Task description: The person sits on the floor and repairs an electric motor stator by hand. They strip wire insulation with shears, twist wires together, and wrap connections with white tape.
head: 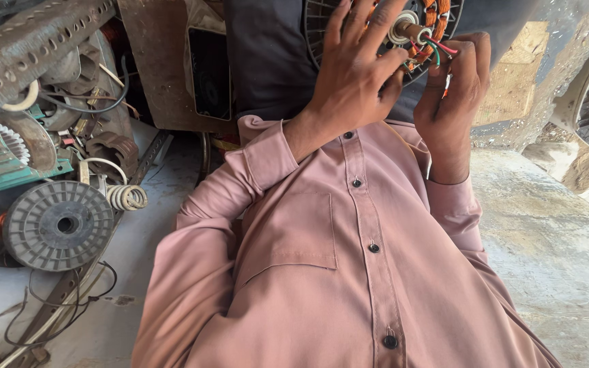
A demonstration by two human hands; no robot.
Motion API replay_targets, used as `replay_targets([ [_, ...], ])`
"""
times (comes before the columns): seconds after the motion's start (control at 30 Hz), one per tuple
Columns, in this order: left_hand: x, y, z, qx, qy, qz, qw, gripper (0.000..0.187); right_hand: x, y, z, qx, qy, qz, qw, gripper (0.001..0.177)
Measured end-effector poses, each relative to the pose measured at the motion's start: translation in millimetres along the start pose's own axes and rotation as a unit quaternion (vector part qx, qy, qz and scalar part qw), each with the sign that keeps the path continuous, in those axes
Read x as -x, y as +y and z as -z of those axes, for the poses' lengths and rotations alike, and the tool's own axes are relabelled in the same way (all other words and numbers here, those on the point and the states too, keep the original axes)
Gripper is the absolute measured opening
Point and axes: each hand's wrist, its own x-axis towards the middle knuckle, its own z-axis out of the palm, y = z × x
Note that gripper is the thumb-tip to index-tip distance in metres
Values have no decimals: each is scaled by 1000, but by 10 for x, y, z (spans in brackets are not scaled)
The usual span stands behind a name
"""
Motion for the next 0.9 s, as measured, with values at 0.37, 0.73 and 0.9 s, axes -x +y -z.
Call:
replay_targets([
  [0.37,-78,16,-68,39,39,-37,998,13,19,30,-65,-1,8,39,999,11],
  [0.73,-60,-58,-213,0,39,-39,999,15,209,-22,-87,-119,105,-58,986,4],
  [0.9,-64,-9,-62,4,21,-41,999,24,334,-24,-120,-44,81,-65,994,7],
])
